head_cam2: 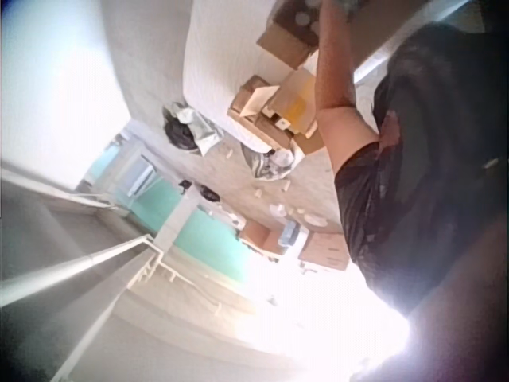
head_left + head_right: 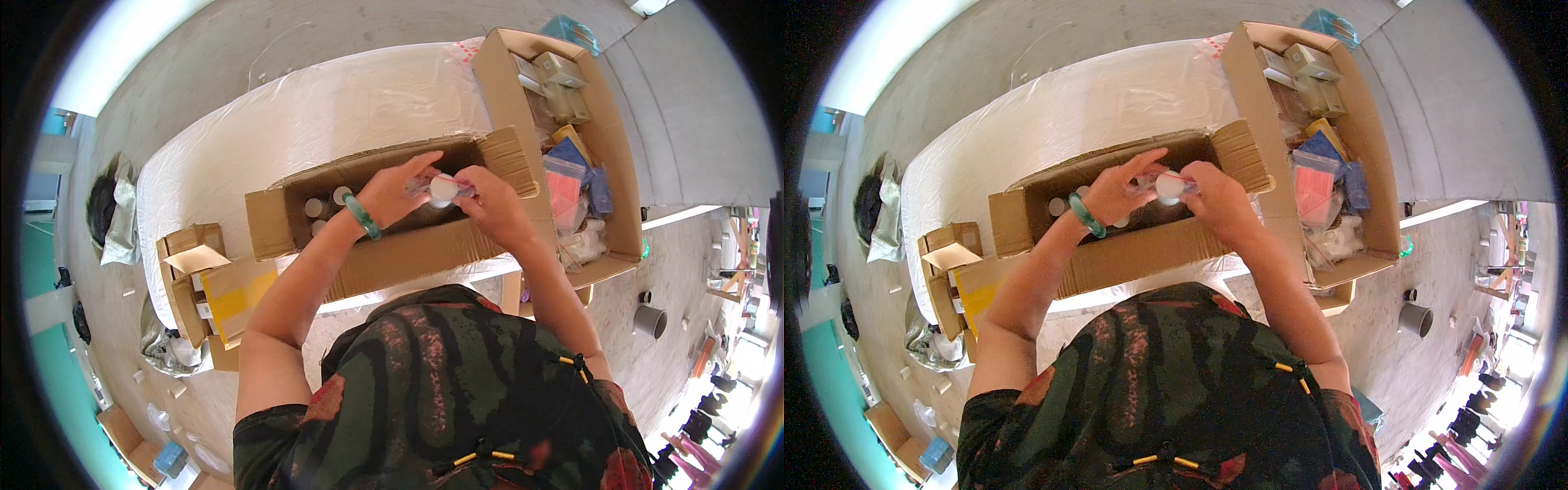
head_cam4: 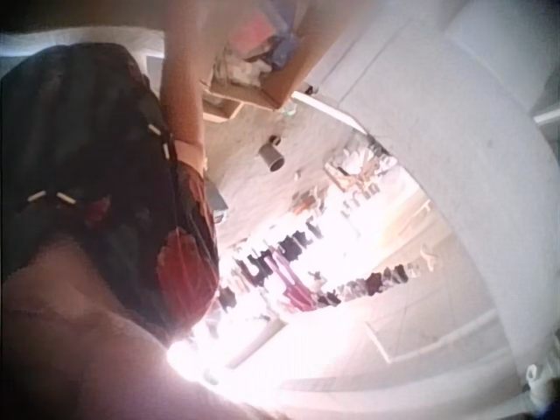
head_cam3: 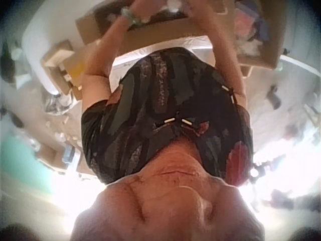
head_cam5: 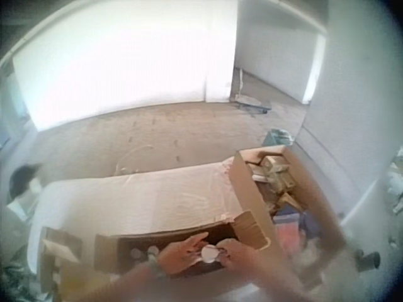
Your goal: The person puts plastic bottles into a cardboard box and picks up small plastic bags containing components from an adjacent box, placing them together in the first box.
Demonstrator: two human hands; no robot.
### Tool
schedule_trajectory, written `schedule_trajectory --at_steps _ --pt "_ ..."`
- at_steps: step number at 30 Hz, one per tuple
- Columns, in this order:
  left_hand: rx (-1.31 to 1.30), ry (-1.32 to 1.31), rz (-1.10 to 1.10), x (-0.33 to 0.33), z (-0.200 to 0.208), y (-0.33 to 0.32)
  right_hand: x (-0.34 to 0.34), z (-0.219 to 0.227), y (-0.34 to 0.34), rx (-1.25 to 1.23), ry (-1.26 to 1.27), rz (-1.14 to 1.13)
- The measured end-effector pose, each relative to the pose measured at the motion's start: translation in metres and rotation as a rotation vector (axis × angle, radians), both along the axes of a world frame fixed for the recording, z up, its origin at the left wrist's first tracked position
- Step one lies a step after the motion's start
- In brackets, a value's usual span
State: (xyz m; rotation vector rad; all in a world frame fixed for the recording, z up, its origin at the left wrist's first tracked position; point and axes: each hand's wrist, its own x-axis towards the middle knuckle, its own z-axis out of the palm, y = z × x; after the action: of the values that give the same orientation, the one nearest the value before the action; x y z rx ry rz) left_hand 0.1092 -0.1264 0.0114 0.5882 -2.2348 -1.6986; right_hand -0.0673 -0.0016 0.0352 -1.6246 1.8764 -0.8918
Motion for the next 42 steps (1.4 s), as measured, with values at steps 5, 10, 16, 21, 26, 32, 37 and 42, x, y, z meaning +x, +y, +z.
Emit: schedule_trajectory --at_steps 5,10,16,21,26,32,37,42 --pt "-0.208 -0.203 -0.012 0.007 -0.047 -0.001 -0.001 -0.047 -0.006 0.150 0.094 0.101" --pt "-0.445 -0.491 -0.082 0.024 -0.066 -0.008 0.009 -0.048 -0.006 0.175 0.106 0.140" --pt "-0.547 -0.859 -0.430 0.031 -0.056 -0.012 0.001 -0.031 0.007 0.109 0.034 0.087" --pt "-0.568 -0.593 -0.284 0.018 -0.050 -0.010 -0.003 -0.012 0.020 0.052 0.108 0.026" --pt "-0.609 -0.459 -0.382 -0.043 -0.059 -0.005 -0.004 0.019 0.052 -0.075 -0.008 -0.175" --pt "-0.673 -0.447 -0.615 -0.115 -0.156 0.007 0.005 0.015 0.124 0.040 -0.102 -0.313" --pt "-0.738 -0.721 -0.565 -0.158 -0.221 0.022 0.021 0.011 0.149 0.158 -0.213 -0.337" --pt "-0.594 -0.639 -0.408 -0.147 -0.189 0.021 0.014 0.012 0.162 0.167 -0.214 -0.398"
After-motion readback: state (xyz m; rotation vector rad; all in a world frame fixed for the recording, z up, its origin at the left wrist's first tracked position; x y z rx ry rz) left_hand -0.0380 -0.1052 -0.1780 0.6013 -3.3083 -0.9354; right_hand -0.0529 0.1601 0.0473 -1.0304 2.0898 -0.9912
